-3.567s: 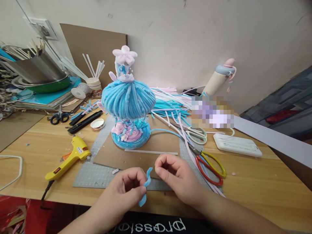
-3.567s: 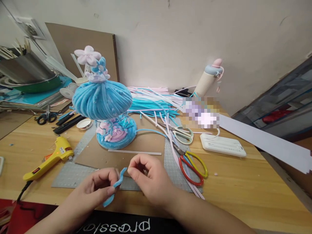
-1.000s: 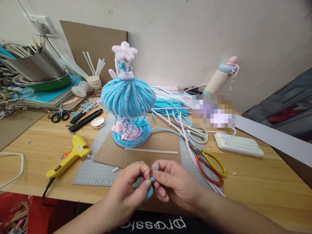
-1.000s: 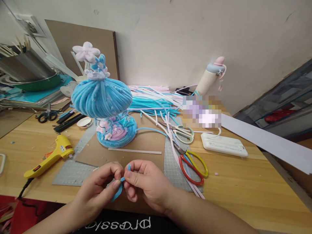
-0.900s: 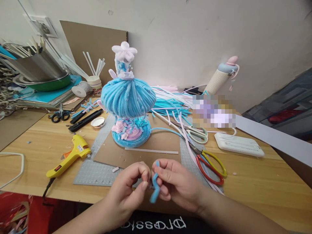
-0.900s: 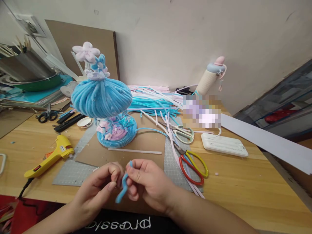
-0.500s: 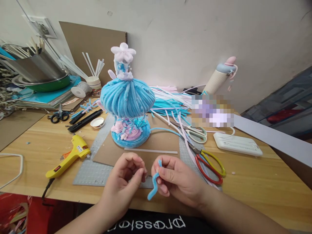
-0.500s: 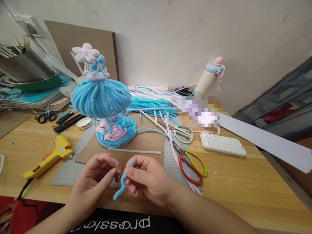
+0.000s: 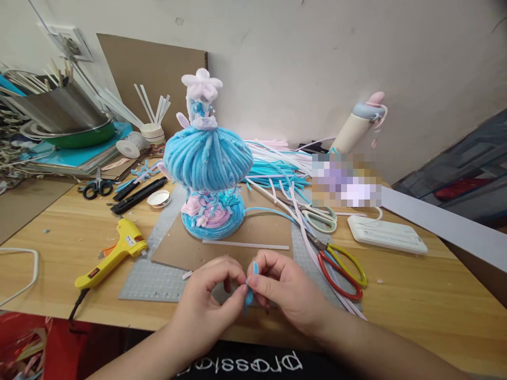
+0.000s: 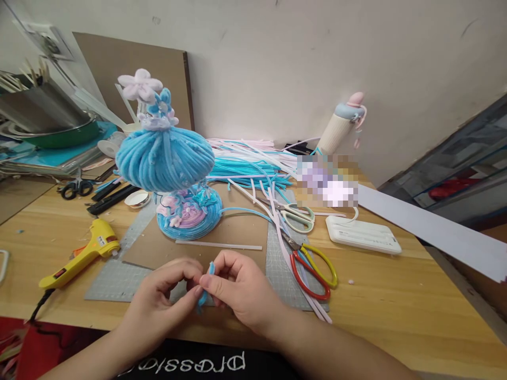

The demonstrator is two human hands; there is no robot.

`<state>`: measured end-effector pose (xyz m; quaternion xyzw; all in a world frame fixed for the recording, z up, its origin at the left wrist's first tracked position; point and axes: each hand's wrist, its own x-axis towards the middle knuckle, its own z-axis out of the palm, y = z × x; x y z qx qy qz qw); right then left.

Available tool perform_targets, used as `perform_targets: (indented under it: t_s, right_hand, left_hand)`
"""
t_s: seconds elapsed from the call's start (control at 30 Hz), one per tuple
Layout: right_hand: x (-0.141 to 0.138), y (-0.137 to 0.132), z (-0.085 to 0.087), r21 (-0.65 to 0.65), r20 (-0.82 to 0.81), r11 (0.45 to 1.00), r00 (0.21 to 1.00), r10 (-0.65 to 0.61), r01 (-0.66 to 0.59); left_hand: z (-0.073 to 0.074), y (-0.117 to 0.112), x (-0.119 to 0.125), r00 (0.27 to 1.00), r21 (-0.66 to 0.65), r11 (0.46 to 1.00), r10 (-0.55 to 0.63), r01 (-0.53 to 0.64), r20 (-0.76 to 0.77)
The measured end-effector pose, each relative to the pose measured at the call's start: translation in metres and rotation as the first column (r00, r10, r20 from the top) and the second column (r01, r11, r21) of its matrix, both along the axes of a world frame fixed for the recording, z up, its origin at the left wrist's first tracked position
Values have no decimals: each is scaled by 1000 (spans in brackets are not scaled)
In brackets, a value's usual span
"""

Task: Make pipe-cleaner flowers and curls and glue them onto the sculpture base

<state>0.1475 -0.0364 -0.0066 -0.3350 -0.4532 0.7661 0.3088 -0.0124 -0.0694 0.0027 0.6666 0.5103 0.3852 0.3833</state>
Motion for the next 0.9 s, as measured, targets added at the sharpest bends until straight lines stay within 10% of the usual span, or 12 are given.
perform_targets:
  t_s: [0.2,0.63,0.9]
  right_hand:
    - [-4,-4,4,132,173,990,985,29,-52]
    - [-4,-2,-11,-319,-100,938,989,113,-139]
    - [-3,-5,1,-346,-347,902,929,131,-257]
  left_hand:
    - [-5,0,-2,992,-4,992,126,-126,-4]
    - [-6,1,-2,979,92,983,167,-156,-118]
    - [-15,1,-11,946,20,946,323,-324,32]
